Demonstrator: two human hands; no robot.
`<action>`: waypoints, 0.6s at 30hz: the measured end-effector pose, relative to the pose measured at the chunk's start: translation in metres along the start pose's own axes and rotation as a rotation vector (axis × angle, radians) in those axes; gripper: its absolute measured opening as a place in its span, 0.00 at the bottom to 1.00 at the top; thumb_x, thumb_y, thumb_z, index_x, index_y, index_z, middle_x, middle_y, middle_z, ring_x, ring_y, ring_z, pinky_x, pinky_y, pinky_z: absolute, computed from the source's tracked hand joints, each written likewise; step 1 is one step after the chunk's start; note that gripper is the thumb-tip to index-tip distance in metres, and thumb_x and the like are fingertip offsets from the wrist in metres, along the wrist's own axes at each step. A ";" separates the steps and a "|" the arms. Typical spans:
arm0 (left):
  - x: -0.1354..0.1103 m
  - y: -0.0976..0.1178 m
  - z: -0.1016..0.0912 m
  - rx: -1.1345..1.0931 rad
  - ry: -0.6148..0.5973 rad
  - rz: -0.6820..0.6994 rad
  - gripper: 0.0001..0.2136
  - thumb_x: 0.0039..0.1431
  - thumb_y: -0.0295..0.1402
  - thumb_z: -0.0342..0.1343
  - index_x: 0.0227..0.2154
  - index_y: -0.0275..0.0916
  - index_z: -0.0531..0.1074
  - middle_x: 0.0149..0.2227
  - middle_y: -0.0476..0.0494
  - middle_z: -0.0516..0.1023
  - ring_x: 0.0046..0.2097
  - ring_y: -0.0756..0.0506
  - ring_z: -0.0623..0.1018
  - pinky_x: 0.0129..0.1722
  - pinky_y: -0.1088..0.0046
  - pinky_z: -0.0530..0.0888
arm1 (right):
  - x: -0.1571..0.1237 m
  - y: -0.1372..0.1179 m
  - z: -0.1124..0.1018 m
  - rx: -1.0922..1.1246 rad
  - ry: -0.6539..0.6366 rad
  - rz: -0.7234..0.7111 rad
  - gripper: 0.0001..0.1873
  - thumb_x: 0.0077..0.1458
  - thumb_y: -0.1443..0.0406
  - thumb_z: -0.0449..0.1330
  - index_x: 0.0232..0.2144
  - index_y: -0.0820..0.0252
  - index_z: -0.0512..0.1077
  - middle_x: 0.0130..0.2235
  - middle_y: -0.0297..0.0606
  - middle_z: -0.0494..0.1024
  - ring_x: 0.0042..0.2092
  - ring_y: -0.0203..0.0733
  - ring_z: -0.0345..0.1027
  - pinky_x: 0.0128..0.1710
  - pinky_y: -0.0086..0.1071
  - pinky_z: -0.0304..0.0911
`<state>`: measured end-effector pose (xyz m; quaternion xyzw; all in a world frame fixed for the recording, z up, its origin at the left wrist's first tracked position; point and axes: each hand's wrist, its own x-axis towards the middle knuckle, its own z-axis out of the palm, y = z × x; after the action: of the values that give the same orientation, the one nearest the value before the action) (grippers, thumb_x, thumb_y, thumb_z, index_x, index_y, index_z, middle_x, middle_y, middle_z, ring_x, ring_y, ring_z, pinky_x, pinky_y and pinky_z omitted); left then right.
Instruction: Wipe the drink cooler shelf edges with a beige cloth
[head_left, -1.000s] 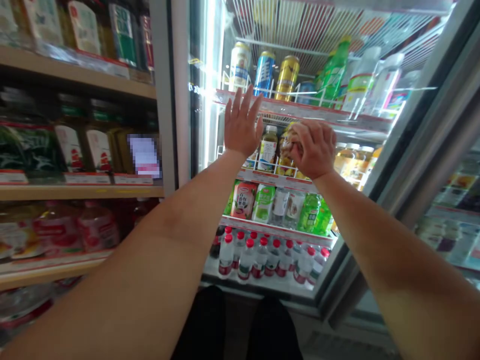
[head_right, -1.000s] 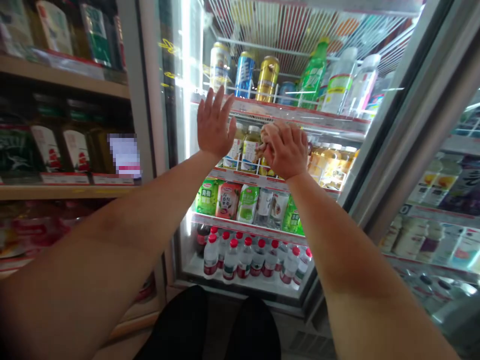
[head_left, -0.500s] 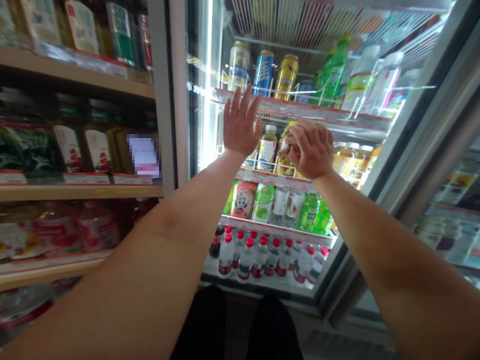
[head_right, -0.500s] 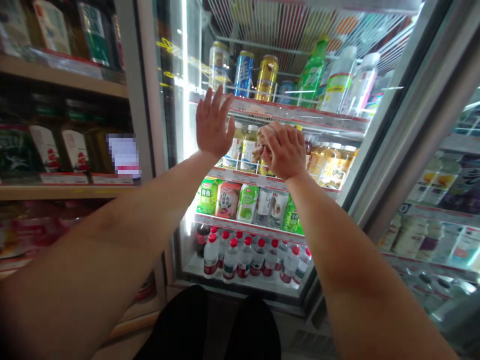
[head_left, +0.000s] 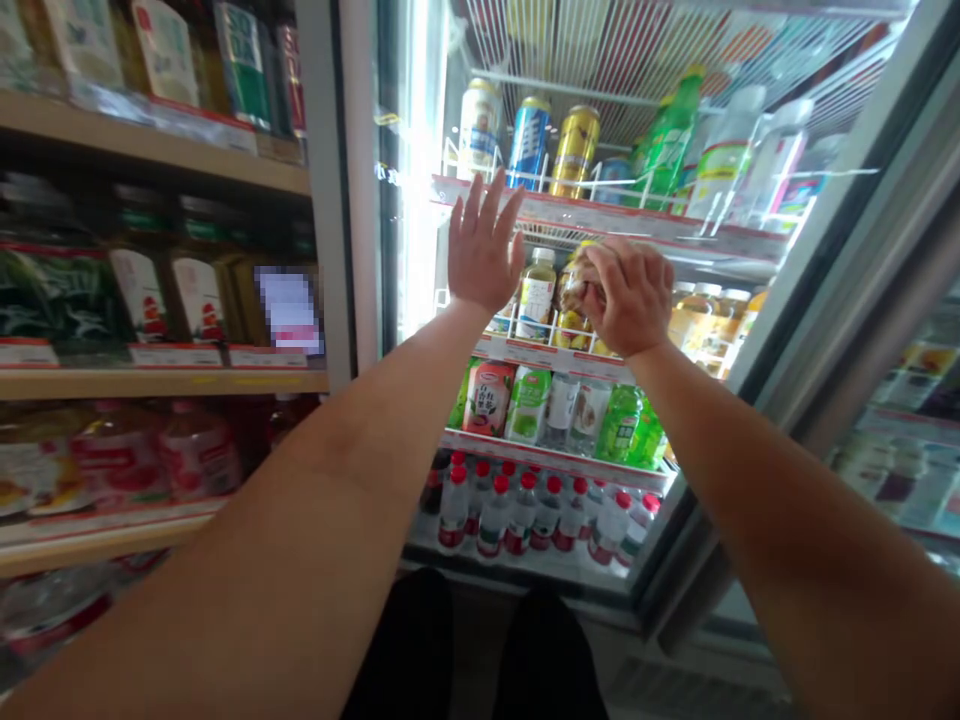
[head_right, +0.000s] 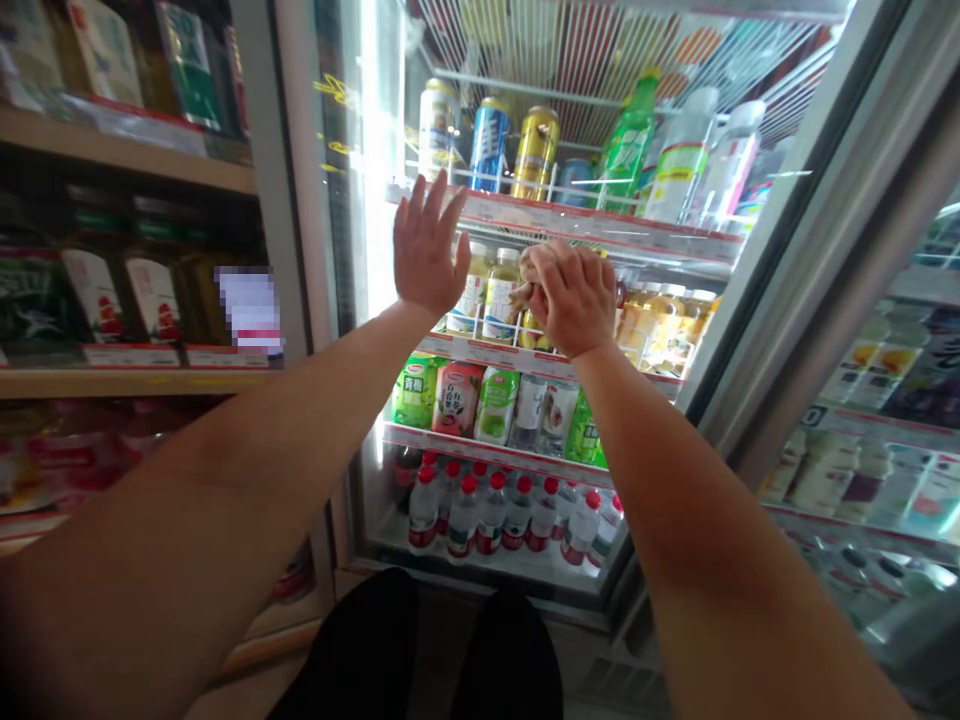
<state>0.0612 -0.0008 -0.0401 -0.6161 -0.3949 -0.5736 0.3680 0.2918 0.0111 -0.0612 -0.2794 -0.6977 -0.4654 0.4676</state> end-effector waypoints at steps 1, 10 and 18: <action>0.000 0.000 0.000 0.025 -0.003 0.002 0.27 0.65 0.37 0.41 0.66 0.51 0.59 0.69 0.65 0.47 0.72 0.52 0.40 0.74 0.61 0.41 | 0.000 0.000 0.000 -0.004 -0.004 -0.002 0.26 0.62 0.58 0.53 0.61 0.54 0.66 0.62 0.44 0.69 0.60 0.57 0.61 0.60 0.53 0.56; -0.001 0.001 -0.001 0.071 -0.042 -0.022 0.27 0.66 0.38 0.38 0.67 0.47 0.58 0.70 0.65 0.44 0.72 0.53 0.37 0.74 0.62 0.41 | -0.001 -0.001 -0.002 0.006 -0.037 -0.028 0.26 0.62 0.59 0.52 0.61 0.54 0.66 0.62 0.43 0.69 0.60 0.56 0.60 0.60 0.52 0.55; -0.003 -0.001 0.001 0.062 -0.040 -0.018 0.27 0.66 0.38 0.39 0.67 0.46 0.57 0.70 0.64 0.43 0.72 0.53 0.38 0.74 0.61 0.40 | -0.002 0.002 0.001 0.014 -0.013 -0.057 0.27 0.63 0.58 0.52 0.63 0.53 0.65 0.63 0.40 0.68 0.60 0.55 0.61 0.61 0.52 0.54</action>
<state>0.0603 0.0006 -0.0434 -0.6124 -0.4253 -0.5517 0.3737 0.2939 0.0134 -0.0627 -0.2591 -0.7117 -0.4716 0.4516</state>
